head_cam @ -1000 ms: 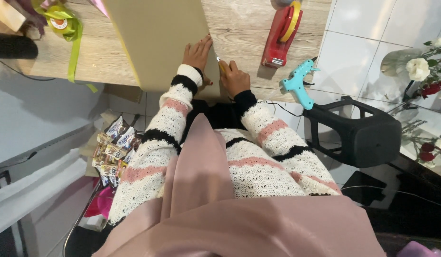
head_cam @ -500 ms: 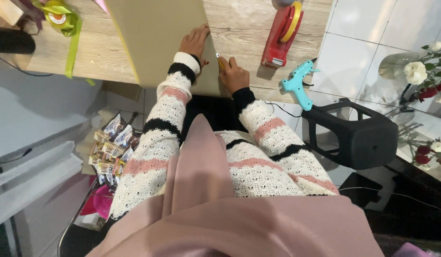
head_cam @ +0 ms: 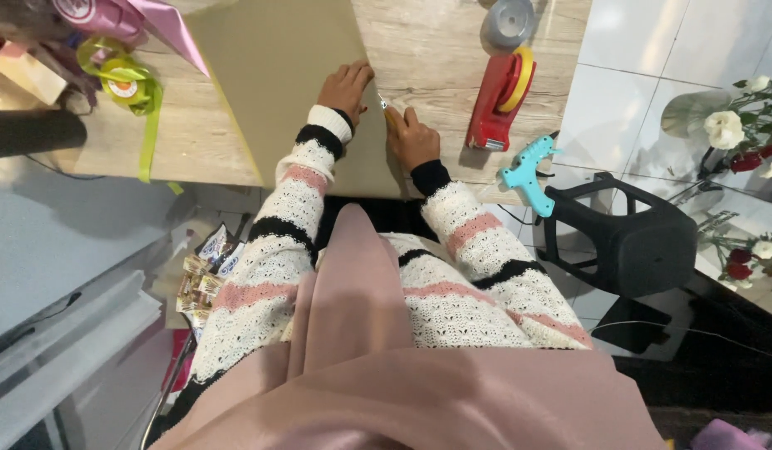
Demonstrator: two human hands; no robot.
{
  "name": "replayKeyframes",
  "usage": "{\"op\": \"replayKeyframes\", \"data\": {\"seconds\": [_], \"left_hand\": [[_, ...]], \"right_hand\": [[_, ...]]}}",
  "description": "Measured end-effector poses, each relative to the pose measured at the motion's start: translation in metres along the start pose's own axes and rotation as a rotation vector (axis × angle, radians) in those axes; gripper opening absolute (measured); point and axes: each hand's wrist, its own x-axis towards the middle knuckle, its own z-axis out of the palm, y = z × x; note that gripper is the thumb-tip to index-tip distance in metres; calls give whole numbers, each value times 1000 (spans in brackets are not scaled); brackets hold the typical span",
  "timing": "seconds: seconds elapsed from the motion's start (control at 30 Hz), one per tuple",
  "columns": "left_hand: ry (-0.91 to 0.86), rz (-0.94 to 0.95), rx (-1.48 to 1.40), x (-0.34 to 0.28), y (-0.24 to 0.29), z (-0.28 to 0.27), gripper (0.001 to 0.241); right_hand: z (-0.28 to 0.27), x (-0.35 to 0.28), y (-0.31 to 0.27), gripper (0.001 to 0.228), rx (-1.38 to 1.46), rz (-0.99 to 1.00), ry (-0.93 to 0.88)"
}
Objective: The person prepares brown wrapping paper by cutting it with a utility knife and folding several sheets on a table.
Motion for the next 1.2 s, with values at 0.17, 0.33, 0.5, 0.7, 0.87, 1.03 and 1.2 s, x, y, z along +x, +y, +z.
{"op": "replayKeyframes", "data": {"seconds": [0.17, 0.33, 0.5, 0.7, 0.87, 1.03, 1.2], "left_hand": [[-56, -51, -110, 9, -10, -14, 105], [-284, -108, 82, 28, -17, -41, 150], [-216, -95, -77, 33, -29, -55, 137], [45, 70, -111, 54, -67, -15, 84], [-80, -22, 33, 67, -75, -24, 117], [-277, -111, 80, 84, -79, -40, 154], [-340, -143, 230, 103, -82, -39, 181]], "right_hand": [[4, 17, -3, 31, -66, -8, 2], [11, 58, -8, 32, -134, 9, 89], [18, 88, -12, 27, -42, 52, 28], [18, 93, -12, 35, -51, 49, 31], [24, 113, -9, 36, -61, 22, 4], [35, 142, -9, 33, -50, 26, 18], [44, 173, -9, 29, -65, 21, 42]]}}
